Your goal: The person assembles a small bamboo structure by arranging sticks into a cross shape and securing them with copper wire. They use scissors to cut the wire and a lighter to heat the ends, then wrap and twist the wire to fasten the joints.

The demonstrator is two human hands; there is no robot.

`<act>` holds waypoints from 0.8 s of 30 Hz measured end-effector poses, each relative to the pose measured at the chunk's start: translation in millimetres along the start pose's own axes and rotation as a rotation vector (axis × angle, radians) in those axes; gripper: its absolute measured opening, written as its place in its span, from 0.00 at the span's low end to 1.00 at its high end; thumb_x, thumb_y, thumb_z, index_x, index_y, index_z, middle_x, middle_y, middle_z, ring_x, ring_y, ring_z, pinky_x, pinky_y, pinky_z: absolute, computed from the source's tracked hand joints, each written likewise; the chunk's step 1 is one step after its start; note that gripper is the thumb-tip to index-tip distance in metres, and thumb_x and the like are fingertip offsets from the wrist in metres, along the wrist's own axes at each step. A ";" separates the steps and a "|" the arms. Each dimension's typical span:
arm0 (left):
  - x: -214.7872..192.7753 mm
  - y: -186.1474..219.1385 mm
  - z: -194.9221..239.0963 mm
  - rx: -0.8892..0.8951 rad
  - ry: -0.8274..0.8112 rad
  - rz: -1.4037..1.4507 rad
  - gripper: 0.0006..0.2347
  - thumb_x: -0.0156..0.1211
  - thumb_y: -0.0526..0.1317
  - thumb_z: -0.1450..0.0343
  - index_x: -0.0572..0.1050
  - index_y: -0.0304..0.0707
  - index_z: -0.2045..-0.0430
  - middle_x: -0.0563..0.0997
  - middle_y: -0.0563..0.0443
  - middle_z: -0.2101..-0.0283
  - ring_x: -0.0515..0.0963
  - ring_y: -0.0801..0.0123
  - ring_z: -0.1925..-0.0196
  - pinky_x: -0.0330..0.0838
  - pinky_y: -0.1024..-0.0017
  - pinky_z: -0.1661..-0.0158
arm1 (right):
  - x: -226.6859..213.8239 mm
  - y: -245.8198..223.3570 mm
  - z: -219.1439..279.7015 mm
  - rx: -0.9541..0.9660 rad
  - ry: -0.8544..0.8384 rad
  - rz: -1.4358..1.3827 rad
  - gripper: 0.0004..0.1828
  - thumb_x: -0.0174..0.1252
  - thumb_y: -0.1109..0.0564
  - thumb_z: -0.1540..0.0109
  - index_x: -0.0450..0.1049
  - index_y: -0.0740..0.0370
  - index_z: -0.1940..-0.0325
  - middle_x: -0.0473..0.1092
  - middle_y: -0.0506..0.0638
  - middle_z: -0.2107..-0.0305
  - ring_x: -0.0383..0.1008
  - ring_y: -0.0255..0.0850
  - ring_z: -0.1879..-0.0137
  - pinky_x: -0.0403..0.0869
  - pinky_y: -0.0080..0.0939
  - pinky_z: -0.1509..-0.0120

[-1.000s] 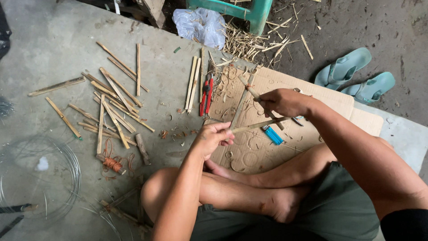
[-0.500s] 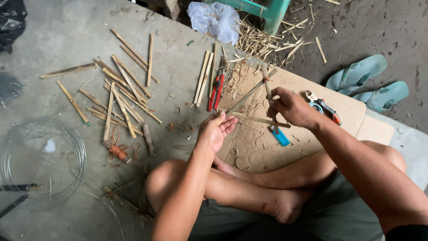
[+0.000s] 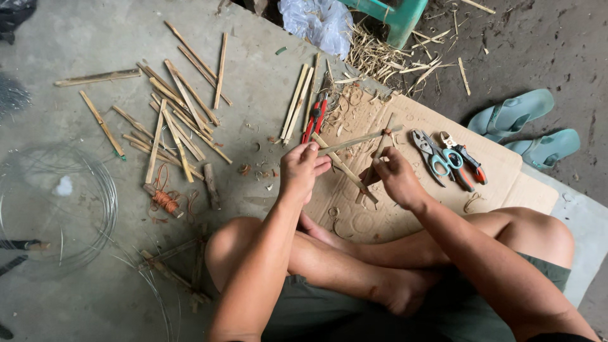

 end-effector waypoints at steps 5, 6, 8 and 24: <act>0.7 2.8 -14.5 0.043 0.064 -0.203 0.14 0.52 0.40 0.23 0.75 0.25 0.51 0.81 0.43 0.62 0.84 0.64 0.65 0.83 0.67 0.62 | 24.6 28.3 7.0 0.068 0.000 -0.175 0.09 0.43 0.58 0.29 0.61 0.69 0.52 0.78 0.64 0.65 0.82 0.52 0.58 0.81 0.48 0.49; -2.1 1.7 -16.7 0.045 0.094 -0.248 0.13 0.51 0.39 0.23 0.76 0.27 0.52 0.81 0.44 0.64 0.83 0.65 0.66 0.83 0.67 0.63 | 30.8 35.1 8.0 0.088 0.000 -0.220 0.09 0.43 0.58 0.28 0.61 0.70 0.53 0.78 0.65 0.65 0.82 0.53 0.58 0.81 0.49 0.48; -8.4 -4.0 -20.1 0.014 0.132 -0.240 0.12 0.51 0.39 0.23 0.76 0.30 0.54 0.81 0.47 0.65 0.81 0.70 0.68 0.81 0.70 0.66 | 44.3 43.9 8.5 0.088 -0.016 -0.271 0.09 0.42 0.58 0.28 0.60 0.71 0.53 0.77 0.66 0.62 0.82 0.55 0.56 0.82 0.50 0.46; 2.9 8.8 -36.3 0.249 0.217 -0.723 0.15 0.67 0.36 0.34 0.76 0.31 0.55 0.82 0.45 0.67 0.81 0.69 0.68 0.75 0.72 0.64 | 78.4 98.1 14.8 0.369 0.048 -0.422 0.14 0.44 0.55 0.30 0.62 0.68 0.44 0.75 0.64 0.52 0.81 0.55 0.52 0.80 0.50 0.52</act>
Point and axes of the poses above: each hand's wrist, its own z-axis away from the middle knuckle, its own x-axis out of the palm, y = z × x, the point moved 10 cm from there along -z, towards the middle knuckle
